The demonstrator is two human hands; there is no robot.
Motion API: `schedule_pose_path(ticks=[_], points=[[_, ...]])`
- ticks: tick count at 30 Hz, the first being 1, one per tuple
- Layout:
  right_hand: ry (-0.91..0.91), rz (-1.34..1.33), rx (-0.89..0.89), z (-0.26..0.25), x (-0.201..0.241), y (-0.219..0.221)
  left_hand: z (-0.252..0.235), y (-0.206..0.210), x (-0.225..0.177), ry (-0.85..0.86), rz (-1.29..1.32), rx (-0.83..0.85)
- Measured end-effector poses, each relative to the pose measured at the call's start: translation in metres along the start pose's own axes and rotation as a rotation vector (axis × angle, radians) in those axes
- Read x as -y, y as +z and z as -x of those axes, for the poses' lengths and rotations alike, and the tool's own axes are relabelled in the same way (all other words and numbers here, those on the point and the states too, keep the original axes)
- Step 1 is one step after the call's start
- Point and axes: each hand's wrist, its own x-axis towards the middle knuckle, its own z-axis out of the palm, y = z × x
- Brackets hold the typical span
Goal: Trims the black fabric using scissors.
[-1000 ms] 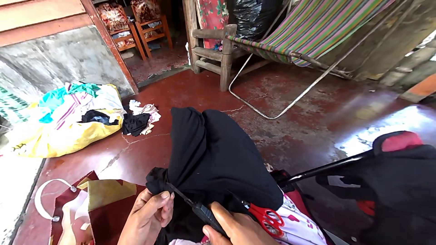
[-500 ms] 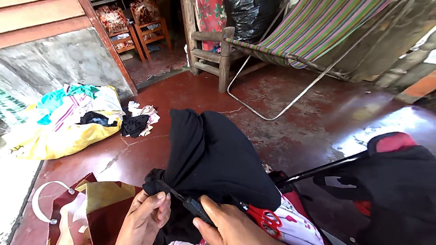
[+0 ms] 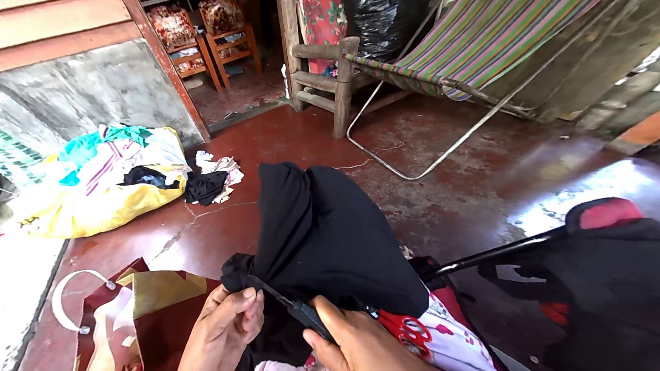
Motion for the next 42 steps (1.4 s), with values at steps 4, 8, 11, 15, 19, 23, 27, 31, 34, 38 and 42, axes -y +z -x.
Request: schedule_pose_path(ticks=[4,8,11,15,19,23,27,31,34,38,42], points=[[-0.030,0.007,-0.030,-0.011,0.004,0.005,0.003,0.003,-0.003,-0.002,-0.011,-0.023],[0.011,-0.017,-0.007,-0.002,0.003,0.002,0.001,0.003,-0.001,-0.012,0.038,-0.012],[-0.040,-0.002,-0.069,-0.012,0.001,0.010,0.002,0.004,0.000,-0.007,0.005,-0.016],[0.009,-0.031,-0.017,-0.009,0.007,0.003,-0.001,0.003,-0.006,0.005,0.041,-0.014],[0.002,-0.038,-0.034,-0.011,0.006,0.007,-0.001,0.005,0.000,-0.015,0.064,-0.017],[0.006,-0.052,-0.003,-0.012,0.006,0.002,-0.001,0.004,-0.006,-0.012,0.048,-0.001],[-0.066,-0.143,-0.154,-0.007,-0.004,-0.004,0.000,0.006,-0.002,-0.015,0.004,0.016],[-0.195,-0.166,-0.449,-0.045,-0.017,-0.003,0.001,0.007,-0.003,0.010,-0.148,0.050],[-0.218,-0.178,-0.382,-0.063,-0.022,-0.001,0.001,0.008,-0.001,-0.001,-0.201,0.060],[-0.245,-0.167,-0.283,-0.072,-0.026,0.010,-0.002,0.007,0.008,-0.002,-0.358,-0.023],[-0.213,-0.134,-0.250,-0.076,-0.029,0.004,-0.005,0.011,0.012,0.039,-0.513,-0.160]])
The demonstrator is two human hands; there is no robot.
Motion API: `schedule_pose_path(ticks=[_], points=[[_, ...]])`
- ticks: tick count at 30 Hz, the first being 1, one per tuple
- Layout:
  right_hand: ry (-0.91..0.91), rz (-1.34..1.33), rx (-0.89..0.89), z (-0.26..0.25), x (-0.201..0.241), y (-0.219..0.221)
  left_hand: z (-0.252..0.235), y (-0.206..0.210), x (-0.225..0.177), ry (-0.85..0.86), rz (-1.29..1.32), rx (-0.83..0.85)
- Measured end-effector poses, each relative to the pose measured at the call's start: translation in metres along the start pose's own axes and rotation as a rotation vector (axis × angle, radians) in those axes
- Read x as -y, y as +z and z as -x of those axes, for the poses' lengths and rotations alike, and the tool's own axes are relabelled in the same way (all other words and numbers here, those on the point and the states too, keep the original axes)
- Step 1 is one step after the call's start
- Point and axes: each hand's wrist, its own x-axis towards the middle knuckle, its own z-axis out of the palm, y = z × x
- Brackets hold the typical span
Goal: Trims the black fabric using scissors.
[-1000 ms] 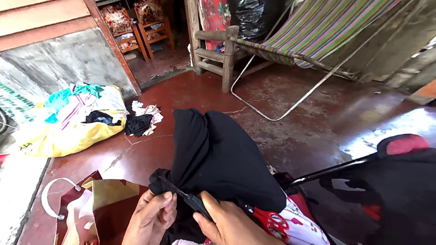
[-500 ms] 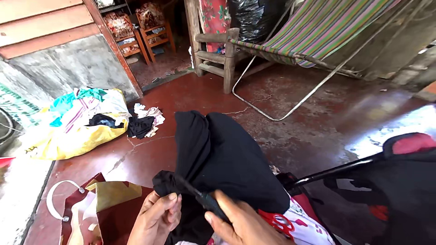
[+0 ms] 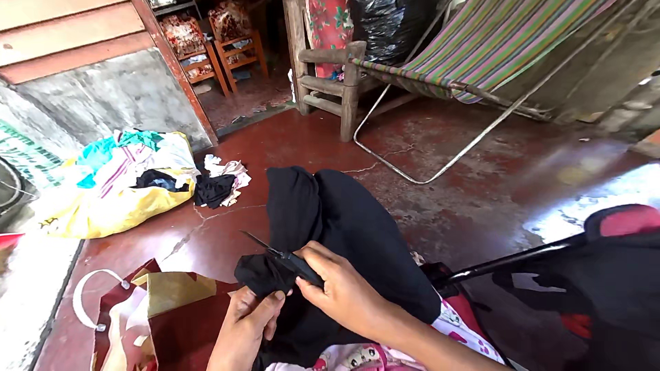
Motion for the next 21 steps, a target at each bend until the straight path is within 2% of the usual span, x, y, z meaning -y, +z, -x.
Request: schedule_pose_path(ticks=[9,13,21], points=[[0.016,0.058,-0.057,0.002,-0.001,-0.003,-0.005,0.001,0.011,0.105,-0.160,0.030],[0.051,0.078,-0.124,0.004,-0.001,0.007,-0.007,0.006,0.013,0.057,-0.117,-0.047],[0.176,0.087,-0.077,0.000,-0.005,0.006,-0.010,0.008,0.027,0.019,-0.011,-0.070]])
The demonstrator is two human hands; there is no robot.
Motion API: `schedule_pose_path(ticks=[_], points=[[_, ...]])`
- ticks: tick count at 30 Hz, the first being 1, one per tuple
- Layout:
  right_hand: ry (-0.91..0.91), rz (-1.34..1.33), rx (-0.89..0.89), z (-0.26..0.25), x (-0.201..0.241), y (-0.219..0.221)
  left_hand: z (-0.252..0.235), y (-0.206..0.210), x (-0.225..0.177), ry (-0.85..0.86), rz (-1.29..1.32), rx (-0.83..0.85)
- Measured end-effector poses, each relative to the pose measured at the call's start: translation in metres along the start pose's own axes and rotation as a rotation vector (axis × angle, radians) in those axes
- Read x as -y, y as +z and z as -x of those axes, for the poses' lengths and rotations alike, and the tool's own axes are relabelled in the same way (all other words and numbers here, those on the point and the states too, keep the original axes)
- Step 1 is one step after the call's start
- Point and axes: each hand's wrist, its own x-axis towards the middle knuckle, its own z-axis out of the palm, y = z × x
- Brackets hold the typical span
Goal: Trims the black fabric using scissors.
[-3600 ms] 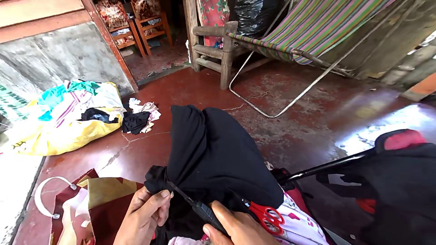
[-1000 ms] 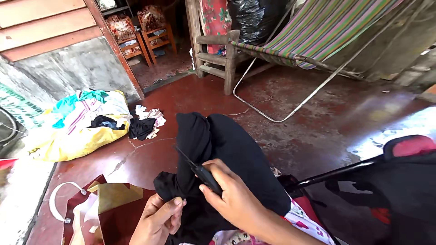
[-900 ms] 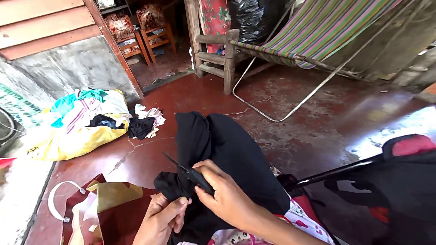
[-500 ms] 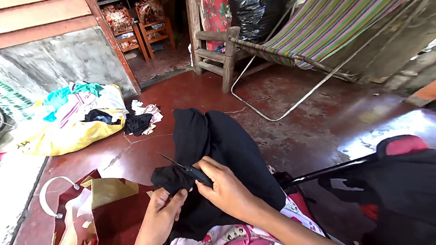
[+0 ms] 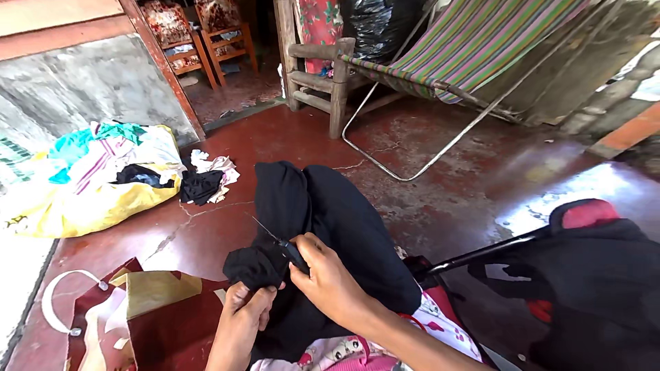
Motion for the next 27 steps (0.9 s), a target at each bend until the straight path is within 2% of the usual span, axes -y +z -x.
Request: schedule_pose_path(ticks=[4,9,15,22,27], points=[[-0.059,-0.025,0.075,-0.001,0.001,-0.011,0.002,0.000,0.002,0.017,0.027,-0.006],[-0.060,-0.031,0.050,0.019,0.010,-0.023,0.005,0.002,-0.005,0.085,0.095,0.040],[-0.070,0.007,0.180,0.054,0.010,-0.036,0.006,0.001,-0.012,0.196,0.121,0.074],[-0.139,0.238,0.062,0.068,0.006,-0.040,0.009,0.004,-0.017,0.230,0.093,0.091],[-0.120,0.237,0.107,0.071,0.013,-0.043,0.010,0.006,-0.019,0.207,0.100,0.109]])
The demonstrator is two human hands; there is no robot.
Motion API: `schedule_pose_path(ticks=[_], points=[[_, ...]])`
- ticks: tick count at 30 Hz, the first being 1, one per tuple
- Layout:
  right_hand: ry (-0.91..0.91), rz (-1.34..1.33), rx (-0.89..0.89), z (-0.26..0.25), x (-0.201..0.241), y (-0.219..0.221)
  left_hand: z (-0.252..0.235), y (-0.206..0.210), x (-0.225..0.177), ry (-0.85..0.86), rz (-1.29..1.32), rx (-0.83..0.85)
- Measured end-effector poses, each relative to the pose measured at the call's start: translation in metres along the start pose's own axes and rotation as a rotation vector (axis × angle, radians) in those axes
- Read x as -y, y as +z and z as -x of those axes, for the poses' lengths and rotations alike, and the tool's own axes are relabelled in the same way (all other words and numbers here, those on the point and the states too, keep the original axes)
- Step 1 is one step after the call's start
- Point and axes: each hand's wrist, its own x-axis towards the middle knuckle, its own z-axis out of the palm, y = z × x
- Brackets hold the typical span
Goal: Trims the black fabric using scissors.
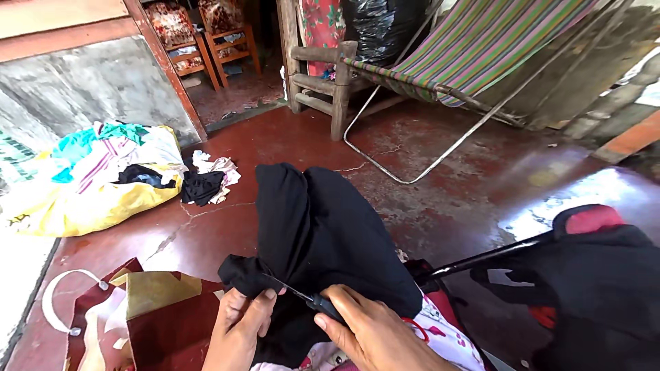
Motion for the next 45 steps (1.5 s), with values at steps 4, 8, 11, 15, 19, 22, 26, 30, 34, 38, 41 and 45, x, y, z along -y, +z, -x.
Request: schedule_pose_path(ticks=[4,8,11,15,19,22,26,30,34,38,41,45], points=[[0.046,-0.071,0.028,0.001,0.003,-0.002,0.001,0.001,-0.003,-0.056,0.028,-0.002],[0.146,-0.277,0.107,0.000,0.007,-0.008,0.000,-0.001,-0.006,-0.036,-0.079,-0.055],[0.211,-0.416,0.193,-0.005,0.006,-0.010,-0.002,-0.004,-0.012,-0.008,-0.240,-0.154],[0.285,-0.737,0.322,-0.020,0.016,-0.012,-0.004,-0.012,-0.021,-0.064,-0.194,-0.261],[0.305,-0.855,0.390,-0.031,0.031,0.004,-0.004,-0.018,-0.029,-0.096,-0.126,-0.295],[0.318,-0.823,0.430,-0.032,0.037,0.018,-0.003,-0.019,-0.033,-0.115,-0.104,-0.286],[0.319,-0.804,0.455,-0.031,0.042,0.023,-0.002,-0.023,-0.036,-0.124,-0.104,-0.261],[0.289,-0.778,0.451,-0.030,0.042,0.023,0.000,-0.024,-0.039,-0.138,-0.086,-0.250],[0.269,-0.702,0.456,-0.030,0.044,0.018,0.000,-0.025,-0.040,-0.148,-0.071,-0.238],[0.263,-0.623,0.465,-0.031,0.047,0.011,0.000,-0.025,-0.041,-0.147,-0.071,-0.232],[0.253,-0.621,0.470,-0.031,0.047,0.010,0.001,-0.024,-0.041,-0.144,-0.068,-0.229],[0.257,-0.659,0.373,-0.032,0.041,0.015,0.001,-0.024,-0.042,-0.146,-0.051,-0.224]])
